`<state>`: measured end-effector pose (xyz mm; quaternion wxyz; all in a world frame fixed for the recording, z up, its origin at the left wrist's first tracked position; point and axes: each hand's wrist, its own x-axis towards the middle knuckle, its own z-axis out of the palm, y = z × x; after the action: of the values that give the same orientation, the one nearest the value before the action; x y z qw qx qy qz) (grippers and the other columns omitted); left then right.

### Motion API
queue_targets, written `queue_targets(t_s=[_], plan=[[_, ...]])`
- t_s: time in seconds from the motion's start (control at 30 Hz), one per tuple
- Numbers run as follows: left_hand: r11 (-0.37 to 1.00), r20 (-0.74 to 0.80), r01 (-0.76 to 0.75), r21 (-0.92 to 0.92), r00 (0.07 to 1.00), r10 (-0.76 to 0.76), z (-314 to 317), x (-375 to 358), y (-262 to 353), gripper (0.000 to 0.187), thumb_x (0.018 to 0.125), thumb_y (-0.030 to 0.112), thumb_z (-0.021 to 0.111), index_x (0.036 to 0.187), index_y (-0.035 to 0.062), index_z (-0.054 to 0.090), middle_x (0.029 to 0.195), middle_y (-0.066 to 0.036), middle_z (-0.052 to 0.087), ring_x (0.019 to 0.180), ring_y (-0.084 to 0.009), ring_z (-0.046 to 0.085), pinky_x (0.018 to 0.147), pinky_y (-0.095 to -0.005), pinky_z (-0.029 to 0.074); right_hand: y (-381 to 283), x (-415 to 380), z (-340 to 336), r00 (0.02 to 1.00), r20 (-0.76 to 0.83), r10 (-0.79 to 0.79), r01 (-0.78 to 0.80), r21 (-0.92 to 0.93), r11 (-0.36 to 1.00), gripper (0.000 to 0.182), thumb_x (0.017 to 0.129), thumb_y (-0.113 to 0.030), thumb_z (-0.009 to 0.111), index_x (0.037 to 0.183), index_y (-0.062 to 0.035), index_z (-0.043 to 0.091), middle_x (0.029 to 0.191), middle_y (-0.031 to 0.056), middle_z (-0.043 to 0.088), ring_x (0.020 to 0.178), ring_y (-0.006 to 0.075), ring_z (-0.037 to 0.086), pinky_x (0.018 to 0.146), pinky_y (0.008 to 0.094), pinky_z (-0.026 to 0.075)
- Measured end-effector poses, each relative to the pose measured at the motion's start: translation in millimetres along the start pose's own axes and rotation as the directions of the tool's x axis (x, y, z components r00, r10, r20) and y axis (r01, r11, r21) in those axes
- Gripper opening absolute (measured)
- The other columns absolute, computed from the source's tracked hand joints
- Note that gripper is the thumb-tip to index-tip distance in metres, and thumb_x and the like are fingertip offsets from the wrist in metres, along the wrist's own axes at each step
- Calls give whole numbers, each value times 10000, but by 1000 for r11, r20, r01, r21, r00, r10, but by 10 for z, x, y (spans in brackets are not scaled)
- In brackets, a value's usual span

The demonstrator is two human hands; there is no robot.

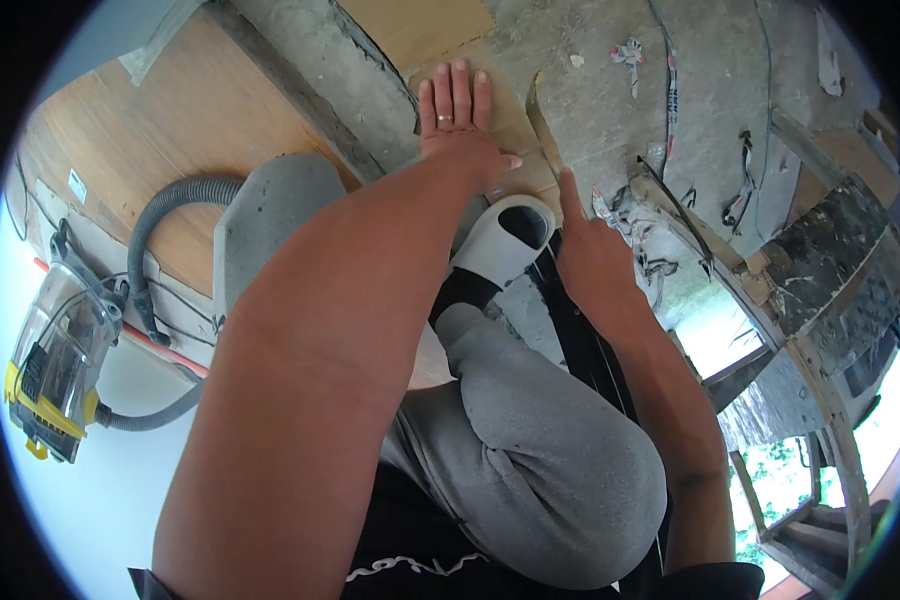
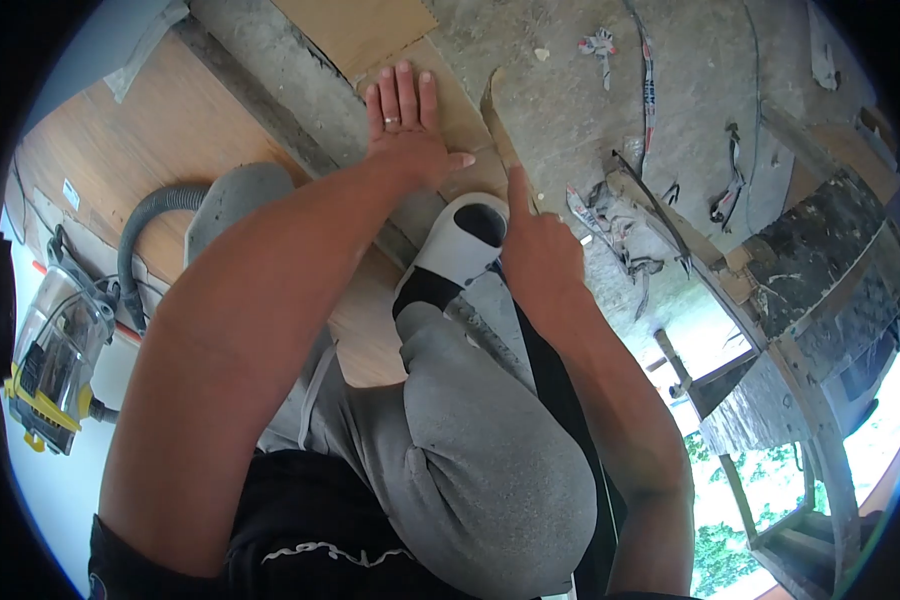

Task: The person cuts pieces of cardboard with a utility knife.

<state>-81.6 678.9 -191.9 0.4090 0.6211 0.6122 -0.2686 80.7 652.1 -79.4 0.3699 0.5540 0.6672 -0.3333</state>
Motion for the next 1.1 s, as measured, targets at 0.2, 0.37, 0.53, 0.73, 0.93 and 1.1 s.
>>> queue_targets(t_s=[0.2,0.37,0.53,0.73,0.93,1.1], plan=[[1000,-42,-18,-14,999,17,-49,61,-20,1158,893,695,501,1547,9,-165,1591,-257,-265,1450,-428,-301,1164,-558,-167,29,-38,-25,1000,1,21,-21,-23,1000,742,880,-36,536,1545,-92,210,811,274,671,763,431,693,672,512,561],[1000,-77,-19,17,997,20,46,12,3,1168,893,699,497,1539,2,-181,1586,-262,-274,1448,-434,-302,1163,-562,-164,41,29,136,999,-6,39,-39,22,999,740,877,-42,540,1544,-98,223,816,270,674,773,427,696,685,514,565],[1000,-45,-3,17,999,4,1,30,-14,1185,887,705,500,1532,-5,-194,1580,-271,-279,1444,-437,-306,1161,-559,-169,97,-157,84,996,51,74,-74,16,997,734,880,-46,537,1543,-87,225,823,271,676,779,426,697,688,519,565],[1000,-58,-10,22,998,11,23,30,12,1194,881,708,505,1531,-10,-194,1577,-274,-283,1442,-440,-307,1159,-562,-173,132,-97,204,997,23,67,-68,49,996,701,896,-57,515,1538,-70,232,804,271,673,777,434,695,690,532,561],[1000,-58,-4,30,998,6,35,40,20,1198,879,713,499,1526,-10,-204,1573,-275,-292,1436,-439,-320,1156,-563,-180,194,-148,301,998,13,65,-66,39,997,684,904,-55,498,1535,-69,234,784,268,672,755,441,692,682,538,557],[1000,-59,2,23,998,0,15,48,3,1193,884,710,496,1525,-3,-214,1570,-275,-297,1432,-439,-326,1157,-562,-180,249,-168,266,998,42,55,-56,30,998,667,910,-51,488,1530,-62,243,785,276,669,756,445,690,677,545,552]])
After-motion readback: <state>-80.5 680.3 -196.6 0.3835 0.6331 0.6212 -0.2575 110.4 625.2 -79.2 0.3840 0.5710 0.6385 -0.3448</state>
